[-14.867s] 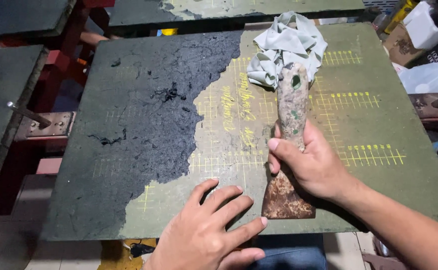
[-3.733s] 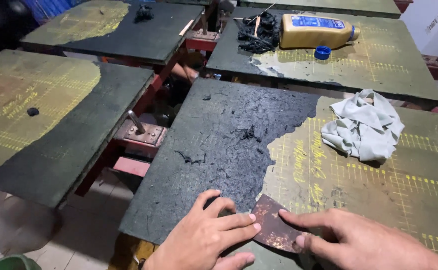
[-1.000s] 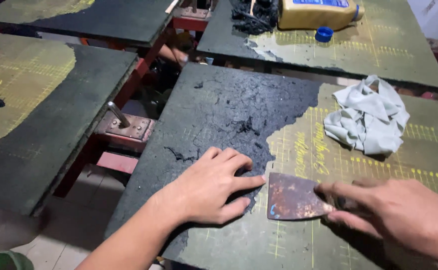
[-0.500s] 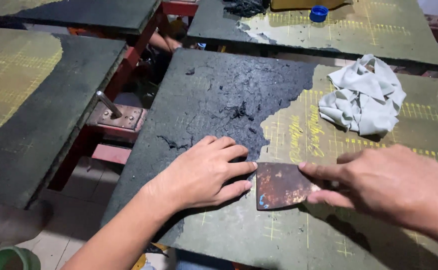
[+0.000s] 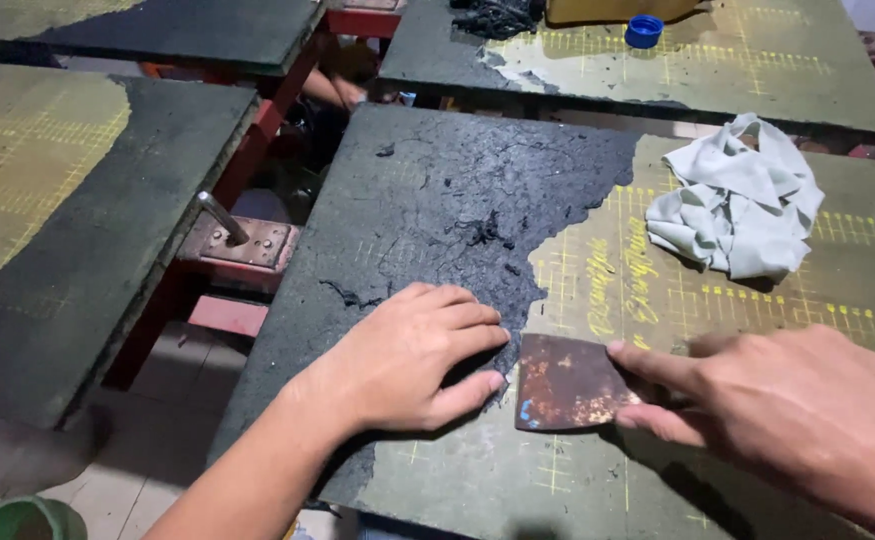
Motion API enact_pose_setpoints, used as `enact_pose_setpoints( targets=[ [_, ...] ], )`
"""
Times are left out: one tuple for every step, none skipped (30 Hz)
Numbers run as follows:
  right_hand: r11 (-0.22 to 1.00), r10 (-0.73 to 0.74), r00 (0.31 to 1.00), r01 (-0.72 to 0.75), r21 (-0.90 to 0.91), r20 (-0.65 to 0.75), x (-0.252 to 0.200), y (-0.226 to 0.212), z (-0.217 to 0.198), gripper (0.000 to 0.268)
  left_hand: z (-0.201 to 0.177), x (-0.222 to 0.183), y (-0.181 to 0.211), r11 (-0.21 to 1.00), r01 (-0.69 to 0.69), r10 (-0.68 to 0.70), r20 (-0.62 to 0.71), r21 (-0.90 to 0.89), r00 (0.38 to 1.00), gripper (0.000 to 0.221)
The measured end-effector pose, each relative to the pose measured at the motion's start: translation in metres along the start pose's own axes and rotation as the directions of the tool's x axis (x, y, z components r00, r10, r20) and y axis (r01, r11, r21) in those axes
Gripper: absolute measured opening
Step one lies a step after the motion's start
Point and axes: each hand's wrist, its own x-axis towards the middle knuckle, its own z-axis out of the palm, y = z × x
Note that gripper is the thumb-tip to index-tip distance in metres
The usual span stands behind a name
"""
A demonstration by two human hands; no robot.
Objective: Using a metal scraper to remove dried ink or adhesive residue from a screen printing platen.
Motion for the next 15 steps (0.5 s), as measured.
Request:
enact_pose_setpoints(
  targets=[
    [0.999,-0.046,0.999,0.046,0.016,0.004,0.0,-0.001,-0.001,0.074,-0.001,0.002,-0.001,0.999,0.034,-0.033,0.039,-0.031,0.999,0.045],
    [0.999,-0.048,0.999,0.048,0.019,0.007,-0.001,-0.001,-0.001,0.074,0.0,0.001,0.001,0.999,0.034,-0.033,0.043,-0.033,0.999,0.045],
    [0.999,-0.05,0.999,0.05,0.013,0.004,-0.001,0.0,-0.003,0.072,-0.001,0.002,0.0,0.999,0.035,-0.033,0.063,-0.033,0.997,0.044],
    [0.999,-0.052,0.999,0.052,0.008,0.0,-0.001,0.001,-0.005,0.07,-0.002,0.002,-0.001,0.999,0.037,-0.034,0.082,-0.034,0.996,0.044],
    [0.999,-0.053,0.999,0.053,0.009,-0.002,-0.001,0.001,-0.005,0.07,-0.002,0.003,-0.001,0.999,0.038,-0.035,0.083,-0.032,0.996,0.044],
    [0.998,-0.065,0.997,0.065,0.003,-0.028,0.0,0.001,-0.005,0.069,0.0,0.003,-0.002,1.0,0.019,-0.018,0.064,-0.015,0.998,0.044],
    [0.997,-0.081,0.996,0.081,-0.005,-0.048,0.0,0.0,-0.004,0.067,0.002,0.002,-0.001,1.0,0.005,-0.005,0.047,-0.004,0.999,0.044],
    [0.996,-0.087,0.995,0.086,-0.006,-0.045,-0.002,-0.002,-0.007,0.067,0.002,0.002,0.0,1.0,0.01,-0.01,0.05,-0.008,0.999,0.044],
    [0.996,-0.086,0.996,0.086,-0.004,-0.008,-0.005,-0.003,-0.011,0.068,0.001,0.003,0.0,1.0,0.012,-0.012,0.043,-0.01,0.999,0.043],
    [0.996,-0.086,0.996,0.086,-0.002,0.029,-0.008,-0.004,-0.015,0.068,0.0,0.004,0.001,1.0,0.014,-0.014,0.036,-0.012,0.999,0.043],
    [0.997,-0.083,0.996,0.083,-0.002,0.026,-0.005,-0.003,-0.008,0.068,0.0,0.005,0.001,1.0,0.013,-0.013,0.034,-0.009,0.999,0.043],
    [0.997,-0.083,0.996,0.083,0.001,-0.035,-0.002,-0.001,-0.001,0.069,0.001,0.005,0.001,1.0,0.016,-0.016,0.031,-0.004,0.999,0.044],
    [0.996,-0.086,0.992,0.086,0.004,-0.093,0.0,0.0,0.006,0.07,0.001,0.004,0.002,1.0,0.021,-0.021,0.031,-0.001,0.999,0.044],
    [0.996,-0.087,0.992,0.088,0.004,-0.093,0.001,0.002,0.009,0.07,0.001,0.003,0.002,1.0,0.023,-0.022,0.031,-0.001,0.999,0.044],
    [0.993,-0.095,0.988,0.102,0.054,-0.123,0.002,0.004,0.011,0.07,0.001,0.003,0.001,0.999,0.031,-0.031,0.034,-0.019,0.999,0.045]
  ],
)
